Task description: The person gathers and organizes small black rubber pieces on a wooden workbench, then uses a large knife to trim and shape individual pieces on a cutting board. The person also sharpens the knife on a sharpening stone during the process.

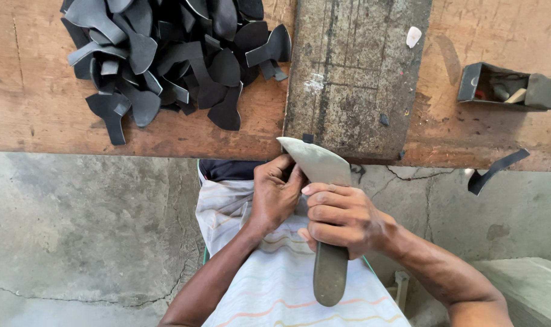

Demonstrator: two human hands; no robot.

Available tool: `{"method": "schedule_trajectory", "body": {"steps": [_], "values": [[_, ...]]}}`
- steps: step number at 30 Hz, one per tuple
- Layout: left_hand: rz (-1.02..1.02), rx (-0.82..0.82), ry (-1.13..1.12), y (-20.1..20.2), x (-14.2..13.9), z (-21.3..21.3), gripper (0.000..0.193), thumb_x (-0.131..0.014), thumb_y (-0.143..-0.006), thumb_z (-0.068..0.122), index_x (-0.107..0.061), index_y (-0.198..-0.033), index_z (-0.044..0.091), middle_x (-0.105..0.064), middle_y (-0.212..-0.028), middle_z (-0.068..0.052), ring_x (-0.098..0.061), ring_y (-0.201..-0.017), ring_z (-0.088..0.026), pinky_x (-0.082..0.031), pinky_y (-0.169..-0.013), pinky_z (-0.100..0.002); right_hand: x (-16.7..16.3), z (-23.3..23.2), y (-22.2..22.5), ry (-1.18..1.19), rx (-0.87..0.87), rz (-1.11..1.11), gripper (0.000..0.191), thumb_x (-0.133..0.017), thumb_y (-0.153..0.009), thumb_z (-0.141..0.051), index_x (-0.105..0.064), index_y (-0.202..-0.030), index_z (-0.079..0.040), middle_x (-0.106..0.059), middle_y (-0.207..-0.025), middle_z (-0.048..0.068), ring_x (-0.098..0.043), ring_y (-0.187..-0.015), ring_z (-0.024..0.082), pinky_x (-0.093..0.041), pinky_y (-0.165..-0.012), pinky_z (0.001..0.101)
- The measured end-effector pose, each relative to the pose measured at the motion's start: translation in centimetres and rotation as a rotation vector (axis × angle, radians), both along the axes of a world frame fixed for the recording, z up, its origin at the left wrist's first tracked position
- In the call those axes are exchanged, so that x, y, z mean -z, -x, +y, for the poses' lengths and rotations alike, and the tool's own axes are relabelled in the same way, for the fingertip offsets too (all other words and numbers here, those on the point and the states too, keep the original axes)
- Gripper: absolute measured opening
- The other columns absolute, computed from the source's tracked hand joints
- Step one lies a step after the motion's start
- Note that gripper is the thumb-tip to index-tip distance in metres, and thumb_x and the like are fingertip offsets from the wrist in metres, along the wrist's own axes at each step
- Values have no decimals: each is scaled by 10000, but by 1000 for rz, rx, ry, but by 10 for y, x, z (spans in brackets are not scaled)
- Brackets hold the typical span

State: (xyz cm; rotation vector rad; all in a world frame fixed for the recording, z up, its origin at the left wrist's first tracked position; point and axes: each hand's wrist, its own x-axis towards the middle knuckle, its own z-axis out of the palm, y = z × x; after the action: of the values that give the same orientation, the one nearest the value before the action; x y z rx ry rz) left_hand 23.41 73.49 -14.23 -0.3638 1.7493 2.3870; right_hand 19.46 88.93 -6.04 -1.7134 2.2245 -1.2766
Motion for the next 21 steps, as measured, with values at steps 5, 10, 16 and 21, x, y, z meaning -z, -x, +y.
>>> {"method": "schedule_trajectory", "body": {"steps": [5, 10, 16, 21], "values": [[45, 11, -68, -2, -1, -3, 109, -646, -987, 53, -681, -1024, -44, -724, -934, -32, -639, -846, -47, -567, -725, -252, 0, -14, 9, -7, -44, 20, 274, -842, -866, -98, -593, -768, -34, -576, -809, 59, -652, -822, 258, -579, -1025, 479], [-82, -24, 14, 2, -5, 4, 215, -600, -1055, 129, -710, -955, -25, -699, -784, -1, -591, -676, -34, -497, -577, -227, -17, 6, -7, -68, 70, -9, 225, -823, -832, -110, -617, -789, -30, -635, -851, 78, -692, -895, 267, -545, -1028, 496], [-189, 3, 2, 3, -15, 1, 229, -625, -1028, 184, -734, -977, -11, -653, -719, 28, -555, -603, -14, -431, -499, -206, -23, 24, -16, -90, 111, -104, 203, -804, -809, -49, -608, -760, -32, -613, -790, 61, -659, -807, 240, -572, -957, 473], [-120, 35, 34, 3, -13, -1, 221, -631, -1042, 166, -727, -966, -17, -643, -720, 28, -528, -611, -10, -439, -515, -208, -18, 17, -7, -63, 69, -70, 228, -801, -824, -40, -585, -748, -40, -578, -771, 58, -636, -780, 241, -578, -943, 459]]}}
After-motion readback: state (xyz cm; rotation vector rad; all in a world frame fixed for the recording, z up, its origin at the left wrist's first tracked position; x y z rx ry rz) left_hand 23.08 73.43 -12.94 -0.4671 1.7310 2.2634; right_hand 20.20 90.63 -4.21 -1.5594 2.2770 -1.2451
